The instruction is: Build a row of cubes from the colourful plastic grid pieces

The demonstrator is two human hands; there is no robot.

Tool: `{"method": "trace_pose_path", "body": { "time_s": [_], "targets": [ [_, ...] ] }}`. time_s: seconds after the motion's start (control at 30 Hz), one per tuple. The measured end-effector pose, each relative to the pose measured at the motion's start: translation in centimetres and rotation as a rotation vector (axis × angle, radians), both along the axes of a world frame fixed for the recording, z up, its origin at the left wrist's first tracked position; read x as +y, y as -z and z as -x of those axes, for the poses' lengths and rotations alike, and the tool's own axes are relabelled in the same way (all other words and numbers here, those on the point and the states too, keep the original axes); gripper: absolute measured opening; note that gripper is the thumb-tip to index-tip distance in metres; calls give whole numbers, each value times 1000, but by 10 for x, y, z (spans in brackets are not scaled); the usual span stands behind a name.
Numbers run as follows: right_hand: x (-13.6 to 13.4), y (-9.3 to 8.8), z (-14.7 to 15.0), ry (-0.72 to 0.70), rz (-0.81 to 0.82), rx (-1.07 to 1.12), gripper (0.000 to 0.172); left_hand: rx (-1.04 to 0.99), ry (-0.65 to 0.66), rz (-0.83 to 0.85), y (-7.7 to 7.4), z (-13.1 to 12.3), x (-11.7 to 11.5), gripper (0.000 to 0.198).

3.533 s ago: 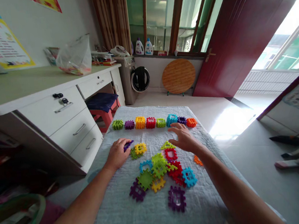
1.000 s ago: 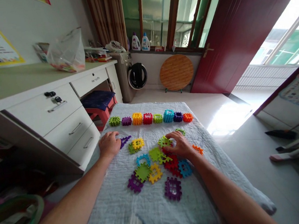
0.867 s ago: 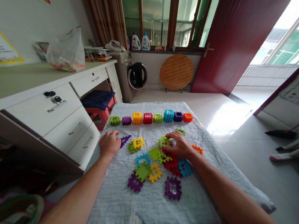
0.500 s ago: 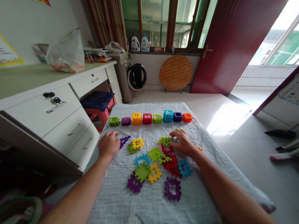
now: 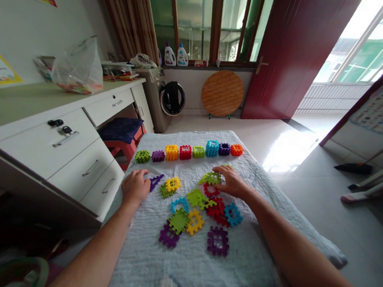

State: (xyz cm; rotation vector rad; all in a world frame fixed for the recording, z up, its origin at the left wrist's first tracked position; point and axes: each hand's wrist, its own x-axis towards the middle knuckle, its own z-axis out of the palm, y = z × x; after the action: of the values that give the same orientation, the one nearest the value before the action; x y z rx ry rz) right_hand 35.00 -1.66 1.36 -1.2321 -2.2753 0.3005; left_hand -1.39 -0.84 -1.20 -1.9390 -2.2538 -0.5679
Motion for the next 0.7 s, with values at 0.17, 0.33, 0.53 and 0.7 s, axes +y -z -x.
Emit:
{"method": "trace_pose_path", "body": {
  "time_s": [0.17, 0.33, 0.53, 0.7],
  "targets": [
    [4, 4, -10, 41, 6, 140, 56, -1, 20, -15, 0, 1, 0, 34],
    [3, 6, -3, -46, 150, 296, 62, -14, 33, -33, 3, 3, 1, 33],
    [13, -8, -18, 239, 11, 602, 38, -86, 87, -152, 4, 4, 2, 35],
    [29, -7, -54, 635, -64, 771, 29, -100, 186, -333, -8, -5, -3, 28]
  ]
}}
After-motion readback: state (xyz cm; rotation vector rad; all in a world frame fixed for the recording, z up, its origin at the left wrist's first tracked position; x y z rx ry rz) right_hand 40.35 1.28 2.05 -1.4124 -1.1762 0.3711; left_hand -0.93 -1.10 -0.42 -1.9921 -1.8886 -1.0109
